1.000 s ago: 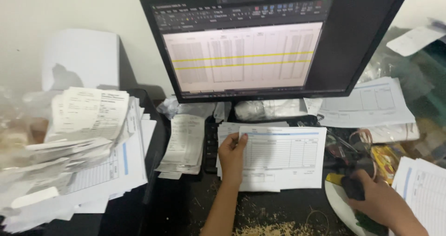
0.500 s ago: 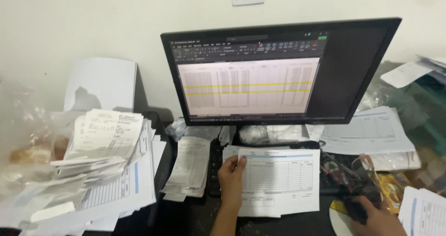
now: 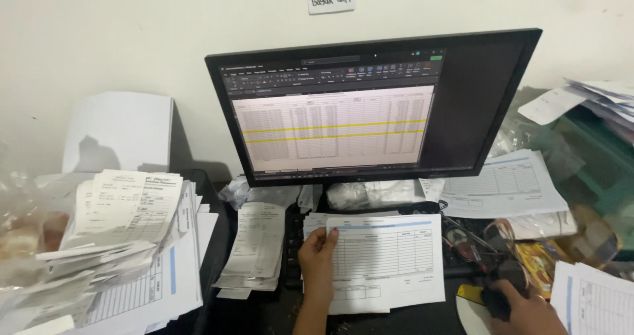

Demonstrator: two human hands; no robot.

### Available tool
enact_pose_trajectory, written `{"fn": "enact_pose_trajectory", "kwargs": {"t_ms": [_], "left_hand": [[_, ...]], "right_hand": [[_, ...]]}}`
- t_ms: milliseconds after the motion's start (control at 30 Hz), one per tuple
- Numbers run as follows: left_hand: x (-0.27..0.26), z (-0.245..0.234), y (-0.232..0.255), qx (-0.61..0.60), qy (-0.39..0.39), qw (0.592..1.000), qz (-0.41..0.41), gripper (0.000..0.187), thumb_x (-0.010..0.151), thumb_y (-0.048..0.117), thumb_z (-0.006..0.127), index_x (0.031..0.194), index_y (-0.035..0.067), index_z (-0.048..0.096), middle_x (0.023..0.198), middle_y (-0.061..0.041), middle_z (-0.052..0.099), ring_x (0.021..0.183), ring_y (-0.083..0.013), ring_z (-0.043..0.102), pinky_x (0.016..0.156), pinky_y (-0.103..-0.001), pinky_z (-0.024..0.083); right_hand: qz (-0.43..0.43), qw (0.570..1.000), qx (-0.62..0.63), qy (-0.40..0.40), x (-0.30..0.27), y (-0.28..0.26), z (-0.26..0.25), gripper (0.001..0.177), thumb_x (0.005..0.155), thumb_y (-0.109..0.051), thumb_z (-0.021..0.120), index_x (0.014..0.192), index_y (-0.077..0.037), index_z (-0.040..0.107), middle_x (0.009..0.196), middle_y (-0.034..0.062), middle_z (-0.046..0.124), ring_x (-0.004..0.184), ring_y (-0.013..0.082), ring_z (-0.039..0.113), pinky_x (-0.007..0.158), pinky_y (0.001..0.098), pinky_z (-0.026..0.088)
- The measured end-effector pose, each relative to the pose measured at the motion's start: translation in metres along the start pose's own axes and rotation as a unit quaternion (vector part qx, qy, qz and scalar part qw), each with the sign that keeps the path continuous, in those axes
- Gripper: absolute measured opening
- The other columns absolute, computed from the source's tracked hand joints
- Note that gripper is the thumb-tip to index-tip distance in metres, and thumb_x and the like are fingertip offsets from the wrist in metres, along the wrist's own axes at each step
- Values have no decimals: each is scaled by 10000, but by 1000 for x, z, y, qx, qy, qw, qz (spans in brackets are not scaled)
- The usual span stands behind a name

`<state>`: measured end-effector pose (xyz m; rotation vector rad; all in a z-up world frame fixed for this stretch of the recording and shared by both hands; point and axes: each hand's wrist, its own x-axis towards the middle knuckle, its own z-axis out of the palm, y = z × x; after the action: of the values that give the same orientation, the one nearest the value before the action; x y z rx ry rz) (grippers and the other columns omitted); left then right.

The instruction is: Sorting through a stack of invoices, checking details, and stapling them together at a desk.

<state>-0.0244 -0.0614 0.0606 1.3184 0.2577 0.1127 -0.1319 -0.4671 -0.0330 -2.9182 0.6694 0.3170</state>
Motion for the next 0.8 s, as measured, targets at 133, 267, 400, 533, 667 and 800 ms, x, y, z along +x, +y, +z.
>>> {"fn": "enact_pose_trajectory", "kwargs": {"t_ms": [133,267,400,533,667,800], "left_hand": [[3,-3,-3,-10,-4,1000,-3,258,904,216,747,1041,-1,772,890,-70,758,805,-148,684,748,-286,541],[9,-7,-13,-44,-14,999,21,267,896,204,745,1047,-15,759,874,-50,750,777,-134,659,711,-278,511],[20,-9,-33,-40,-7,997,60,274,900,201,767,1038,-34,759,847,-33,700,754,-111,610,684,-269,476],[18,-10,-34,-14,-14,998,56,266,897,210,768,1034,-18,757,837,-26,700,745,-109,592,676,-263,460],[8,-8,-17,-30,-23,998,44,253,910,217,760,1025,-9,756,851,-22,695,771,-114,601,698,-266,475],[3,-8,-11,-36,-27,998,35,264,904,225,757,1012,-15,751,860,-32,709,783,-133,624,708,-284,495]], "right_hand": [[14,999,-14,-32,-17,-17,-20,837,705,-428,884,1418,-469,447,1499,295,394,1281,412,646,1109,430,562],[4,999,24,25,-31,-23,-24,837,668,-332,885,1380,-460,464,1493,261,388,1252,455,610,1089,468,539],[-36,998,23,49,-40,-22,-27,758,687,-361,840,1356,-404,486,1361,281,513,1124,440,685,1008,466,592],[-30,998,22,55,-46,-23,-32,708,712,-354,825,1336,-382,491,1406,318,470,1062,453,700,947,476,609],[-53,996,26,64,-48,-24,-37,721,693,-334,839,1325,-366,494,1372,297,484,1045,455,685,939,487,584],[-43,996,56,47,-66,-39,-60,663,715,-302,832,1310,-373,549,1350,284,515,1014,444,708,936,466,598]]}}
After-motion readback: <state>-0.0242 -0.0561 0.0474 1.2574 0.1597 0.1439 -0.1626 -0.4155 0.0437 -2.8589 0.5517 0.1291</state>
